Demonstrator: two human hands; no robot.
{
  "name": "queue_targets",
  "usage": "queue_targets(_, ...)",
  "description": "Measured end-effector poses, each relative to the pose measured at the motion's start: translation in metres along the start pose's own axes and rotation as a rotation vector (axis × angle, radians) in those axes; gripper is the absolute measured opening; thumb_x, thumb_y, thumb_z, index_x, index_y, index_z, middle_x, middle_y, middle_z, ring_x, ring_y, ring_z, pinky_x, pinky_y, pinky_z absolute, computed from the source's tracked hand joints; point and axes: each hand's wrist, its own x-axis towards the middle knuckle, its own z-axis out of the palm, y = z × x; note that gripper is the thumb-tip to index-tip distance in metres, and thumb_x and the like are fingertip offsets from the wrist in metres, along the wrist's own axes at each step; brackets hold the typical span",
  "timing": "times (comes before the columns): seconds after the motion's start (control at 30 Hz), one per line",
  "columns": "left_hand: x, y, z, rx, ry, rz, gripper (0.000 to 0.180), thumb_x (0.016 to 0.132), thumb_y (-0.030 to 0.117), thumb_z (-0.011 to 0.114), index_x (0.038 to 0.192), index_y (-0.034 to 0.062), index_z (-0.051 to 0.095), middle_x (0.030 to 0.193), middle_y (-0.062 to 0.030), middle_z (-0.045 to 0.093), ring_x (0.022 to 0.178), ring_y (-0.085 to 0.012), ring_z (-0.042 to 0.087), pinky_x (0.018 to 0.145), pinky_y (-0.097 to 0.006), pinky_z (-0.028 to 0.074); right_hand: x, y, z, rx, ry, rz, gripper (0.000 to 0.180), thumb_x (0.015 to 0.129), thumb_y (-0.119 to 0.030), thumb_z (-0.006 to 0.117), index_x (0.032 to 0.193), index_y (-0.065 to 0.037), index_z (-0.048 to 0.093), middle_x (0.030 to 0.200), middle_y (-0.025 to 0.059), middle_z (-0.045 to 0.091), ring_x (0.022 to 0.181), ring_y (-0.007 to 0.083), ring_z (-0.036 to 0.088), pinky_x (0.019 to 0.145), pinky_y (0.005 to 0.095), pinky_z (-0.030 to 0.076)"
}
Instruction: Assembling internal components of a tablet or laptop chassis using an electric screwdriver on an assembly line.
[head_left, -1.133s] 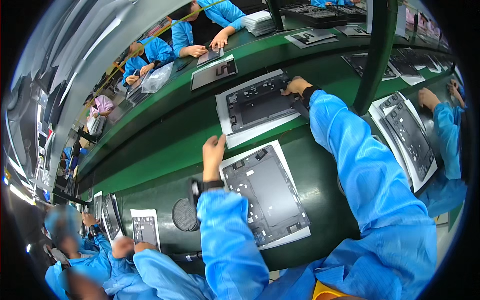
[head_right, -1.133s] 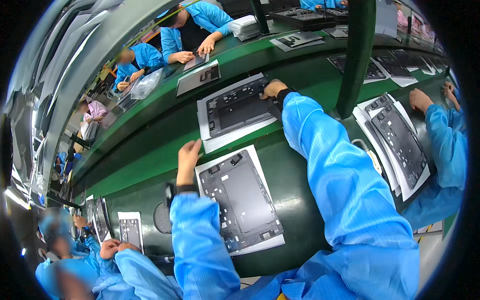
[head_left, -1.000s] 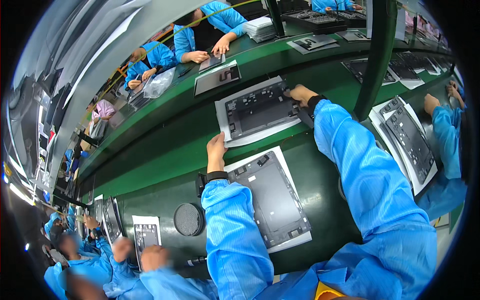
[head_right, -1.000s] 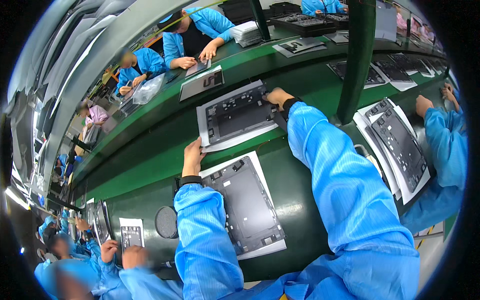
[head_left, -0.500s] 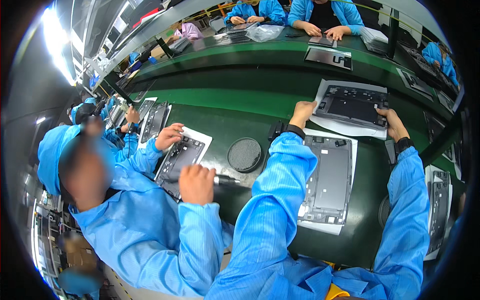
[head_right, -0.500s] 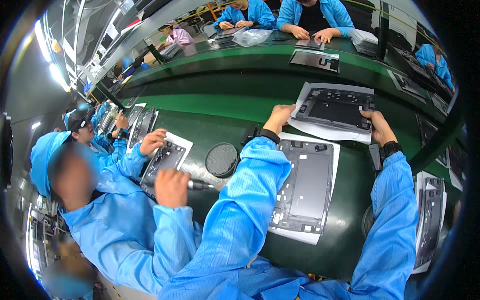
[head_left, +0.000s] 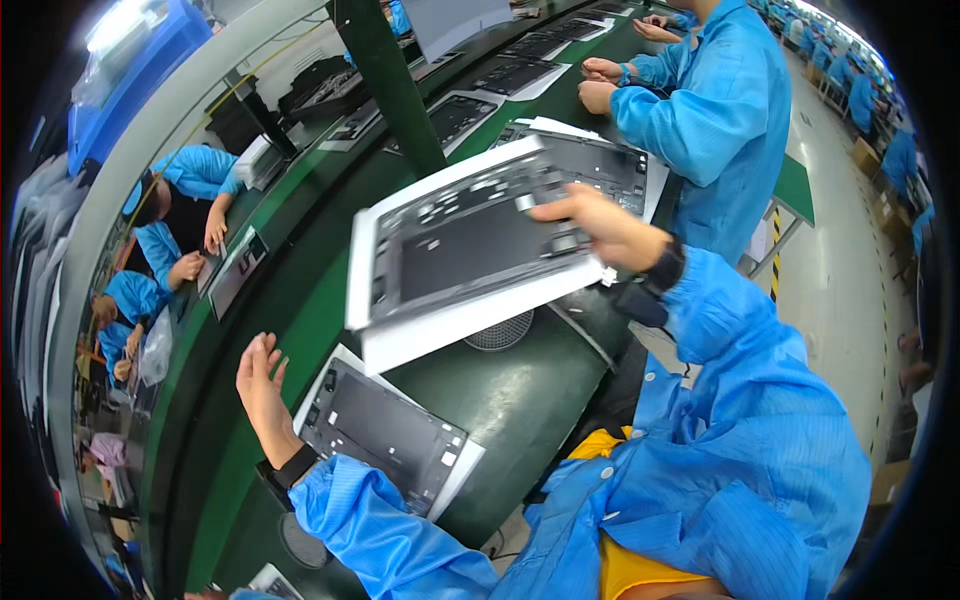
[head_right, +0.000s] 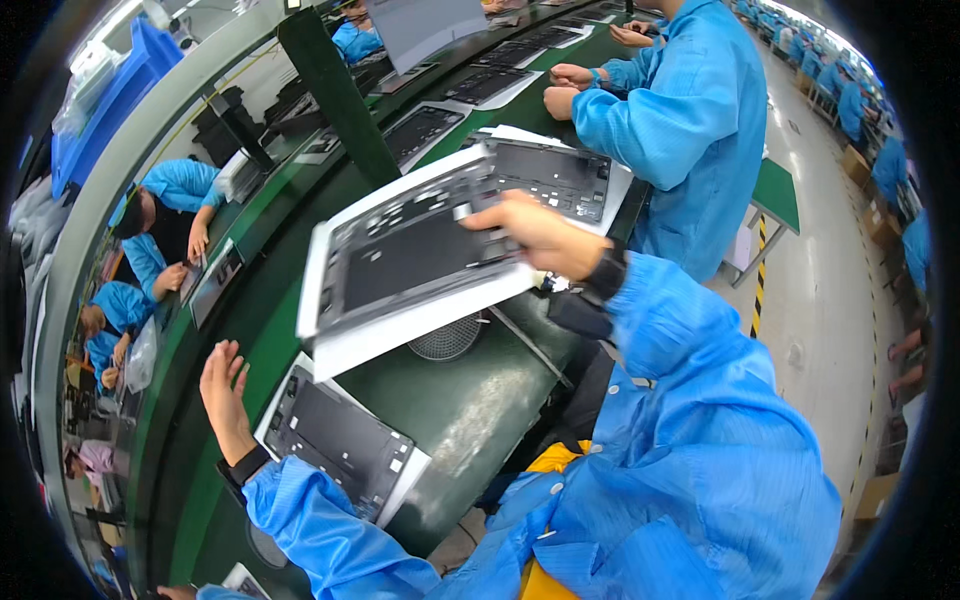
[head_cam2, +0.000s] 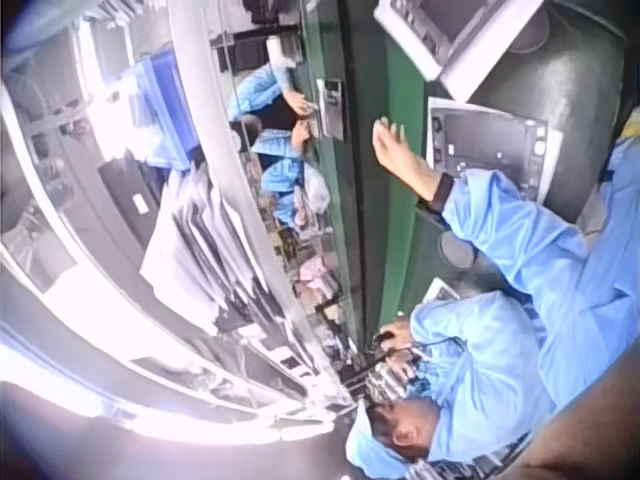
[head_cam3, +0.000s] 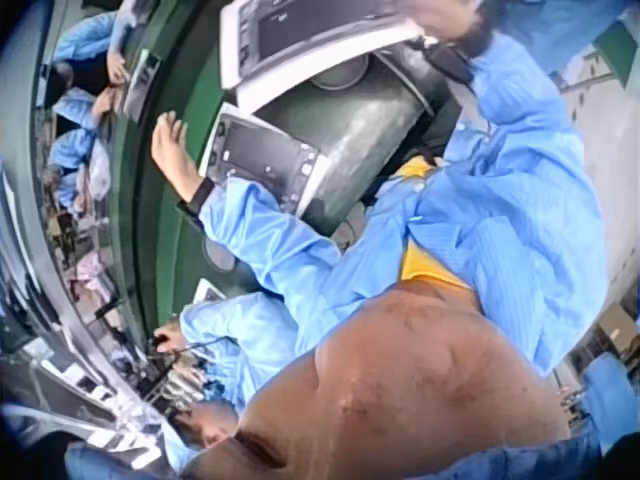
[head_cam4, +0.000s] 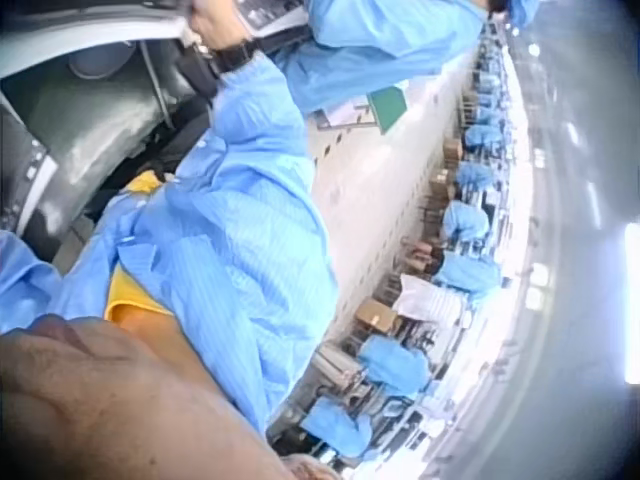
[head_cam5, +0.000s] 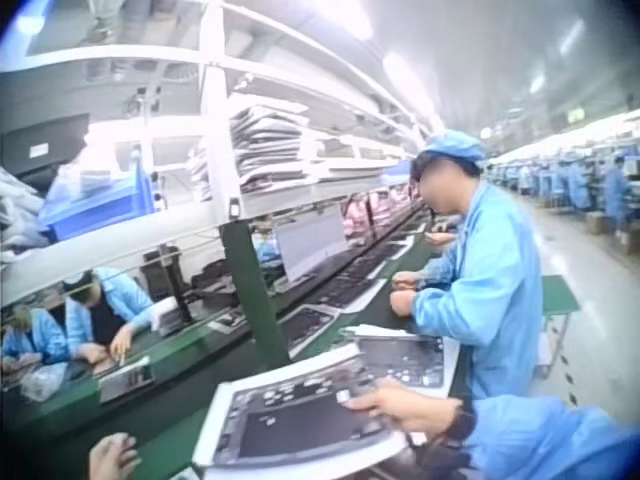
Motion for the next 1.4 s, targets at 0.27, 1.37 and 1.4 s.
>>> queue_targets(0.27,-0.062,0.021,0.015,-0.08,-0.096,0.157,0.034,0.091,0.027,0.05,0.112,0.0017,0.055,0.113,-0.0085,0.059,0.099,-0.015,0.054,0.087,-0.03,0.042,-0.001,0.02,-0.144,0.048,0.212,-0.209,0.028,0.081,-0.01,0.061,0.106,0.002,0.056,0.096,0.0097,0.063,0.078,0.0185,0.063,0.07,0.0294,0.052)
queue_targets(1.37,-0.223,-0.098,-0.004,1.085,0.435,-0.081,0.021,0.084,0.009,0.053,0.102,-0.002,0.053,0.084,-0.0148,0.049,0.076,-0.0307,0.05,0.067,-0.039,0.04,-0.058,0.103,0.055,-0.96,-0.727,-0.501,0.052,0.073,-0.008,0.066,0.122,-0.005,0.049,0.131,0.02,0.041,0.123,0.0316,0.041,0.101,0.0392,0.033)
queue_targets(1.4,-0.222,-0.099,-0.004,1.092,0.438,-0.019,0.019,0.084,0.007,0.053,0.102,-0.0013,0.054,0.081,-0.013,0.049,0.069,-0.0267,0.051,0.062,-0.036,0.041,-0.062,0.12,0.071,-0.918,-0.784,-0.46,0.05,0.072,-0.009,0.067,0.119,-0.008,0.051,0.129,0.0215,0.041,0.118,0.0368,0.042,0.097,0.0387,0.035)
